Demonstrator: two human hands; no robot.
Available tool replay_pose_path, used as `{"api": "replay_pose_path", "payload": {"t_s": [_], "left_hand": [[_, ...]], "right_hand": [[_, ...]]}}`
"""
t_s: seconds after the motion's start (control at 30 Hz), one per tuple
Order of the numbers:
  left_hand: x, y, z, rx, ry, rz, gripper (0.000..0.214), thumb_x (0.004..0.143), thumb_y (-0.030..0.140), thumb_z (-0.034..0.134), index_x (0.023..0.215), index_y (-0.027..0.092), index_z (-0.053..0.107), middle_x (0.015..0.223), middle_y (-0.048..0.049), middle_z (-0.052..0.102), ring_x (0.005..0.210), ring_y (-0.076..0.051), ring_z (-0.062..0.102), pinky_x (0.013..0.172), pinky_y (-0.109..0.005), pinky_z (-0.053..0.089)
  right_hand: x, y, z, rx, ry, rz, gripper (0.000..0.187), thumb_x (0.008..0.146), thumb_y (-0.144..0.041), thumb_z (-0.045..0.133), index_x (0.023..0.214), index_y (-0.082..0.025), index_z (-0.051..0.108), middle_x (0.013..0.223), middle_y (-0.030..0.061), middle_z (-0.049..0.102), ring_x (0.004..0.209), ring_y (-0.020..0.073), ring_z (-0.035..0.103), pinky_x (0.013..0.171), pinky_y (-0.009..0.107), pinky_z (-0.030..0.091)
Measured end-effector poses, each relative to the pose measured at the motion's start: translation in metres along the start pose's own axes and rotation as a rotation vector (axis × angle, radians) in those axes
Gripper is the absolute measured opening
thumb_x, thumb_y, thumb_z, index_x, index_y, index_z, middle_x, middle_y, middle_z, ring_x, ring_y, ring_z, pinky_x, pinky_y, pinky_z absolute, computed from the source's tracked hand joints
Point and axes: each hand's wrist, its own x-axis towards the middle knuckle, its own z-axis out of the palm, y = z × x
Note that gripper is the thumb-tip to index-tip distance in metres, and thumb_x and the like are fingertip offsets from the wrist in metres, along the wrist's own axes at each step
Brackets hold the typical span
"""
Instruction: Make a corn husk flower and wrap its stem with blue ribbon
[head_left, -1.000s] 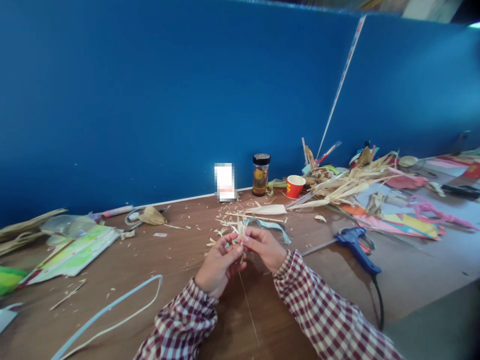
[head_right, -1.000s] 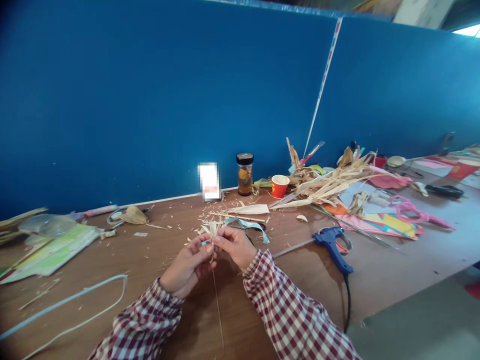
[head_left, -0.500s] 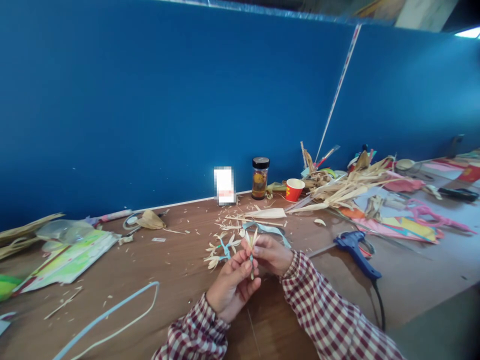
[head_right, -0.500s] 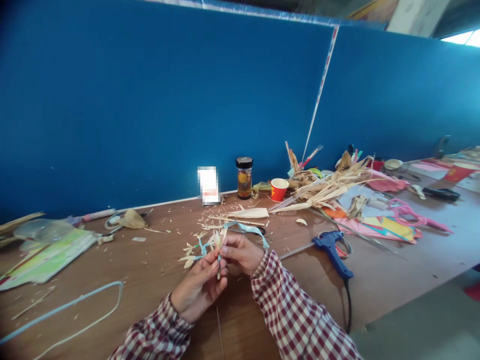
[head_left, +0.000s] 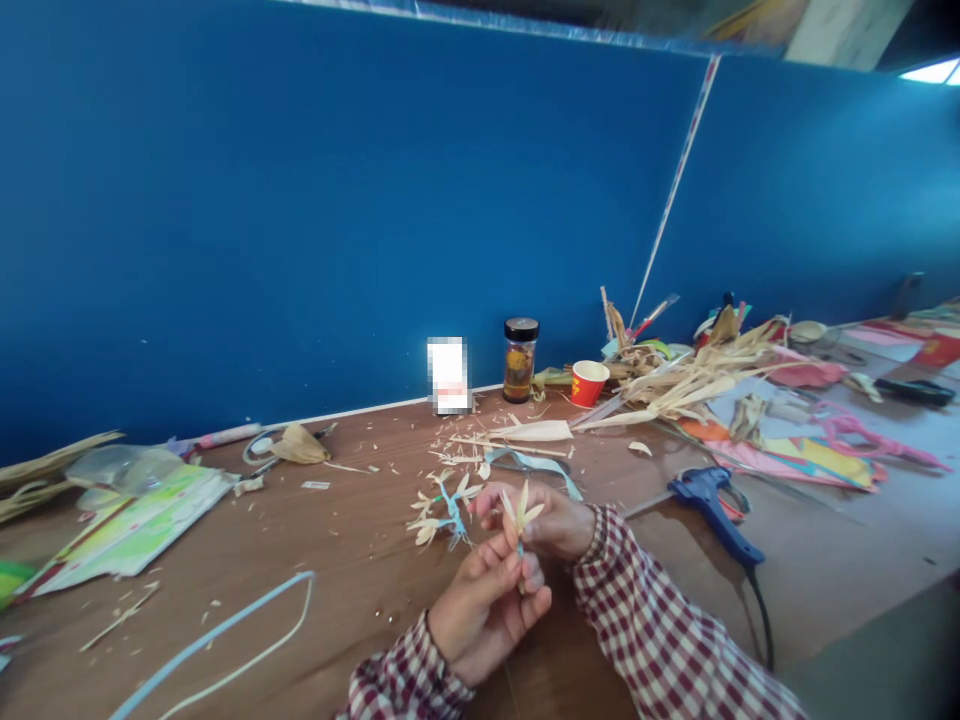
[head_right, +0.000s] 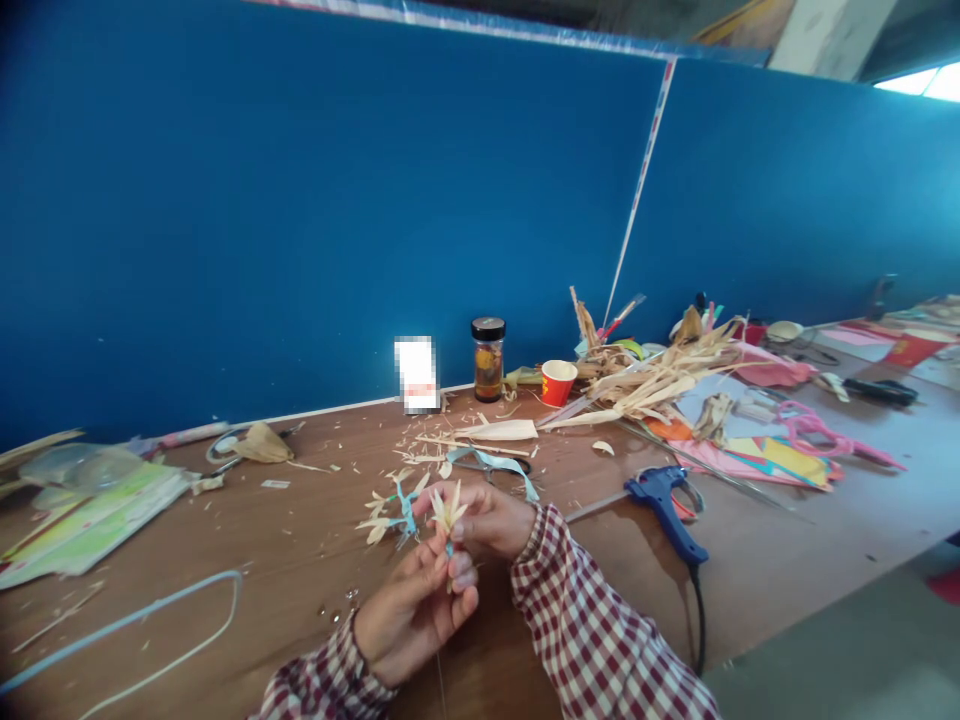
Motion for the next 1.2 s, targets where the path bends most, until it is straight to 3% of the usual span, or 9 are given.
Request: {"api": "replay_pose_path", "payload": {"t_s": [0.2, 0.33, 0.87, 1.03, 1.2], "left_hand": [[-0.002, -0.009, -0.005, 0.08, -0.091, -0.063, 0.012, 0.072, 0.013, 0.064, 0.082, 0.013, 0.057, 0.064, -0.0003, 0.053, 0.06, -0.007, 0.051, 0.064, -0.024, 0.048], [-0.002, -0.011, -0.007, 0.132, -0.086, -0.079, 0.013, 0.07, 0.016, 0.066, 0.078, 0.014, 0.057, 0.063, -0.0006, 0.055, 0.058, -0.008, 0.053, 0.061, -0.025, 0.049], [-0.004, -0.009, -0.001, 0.12, -0.078, -0.133, 0.01, 0.076, 0.019, 0.061, 0.079, 0.009, 0.06, 0.062, -0.0006, 0.049, 0.057, -0.007, 0.05, 0.062, -0.025, 0.048], [-0.004, -0.007, 0.0, 0.089, -0.094, -0.122, 0.011, 0.078, 0.021, 0.057, 0.075, 0.011, 0.058, 0.061, -0.0002, 0.048, 0.057, -0.008, 0.049, 0.062, -0.026, 0.048], [-0.002, -0.005, -0.005, 0.115, -0.042, -0.104, 0.009, 0.079, 0.022, 0.056, 0.076, 0.014, 0.058, 0.066, -0.0017, 0.054, 0.06, -0.009, 0.052, 0.063, -0.026, 0.048]], "right_hand": [[0.003, -0.009, 0.006, 0.12, -0.195, -0.031, 0.024, 0.057, -0.035, 0.076, 0.062, -0.013, 0.066, 0.092, 0.0077, 0.055, 0.102, 0.0254, 0.049, 0.09, 0.04, 0.035], [0.005, -0.013, 0.006, 0.075, -0.263, -0.066, 0.027, 0.057, -0.038, 0.075, 0.057, -0.013, 0.065, 0.084, 0.0075, 0.056, 0.102, 0.0267, 0.049, 0.092, 0.044, 0.032], [0.005, -0.012, 0.007, 0.068, -0.239, -0.024, 0.031, 0.057, -0.042, 0.074, 0.055, -0.014, 0.061, 0.08, 0.0068, 0.055, 0.099, 0.0256, 0.051, 0.089, 0.044, 0.035], [0.006, -0.007, 0.012, 0.166, -0.144, -0.019, 0.038, 0.053, -0.047, 0.074, 0.058, -0.013, 0.059, 0.078, 0.0062, 0.055, 0.096, 0.0257, 0.052, 0.088, 0.043, 0.035], [0.003, -0.007, 0.014, 0.123, -0.081, 0.032, 0.039, 0.057, -0.049, 0.071, 0.062, -0.012, 0.059, 0.079, 0.0071, 0.057, 0.093, 0.0229, 0.053, 0.084, 0.038, 0.039]]}}
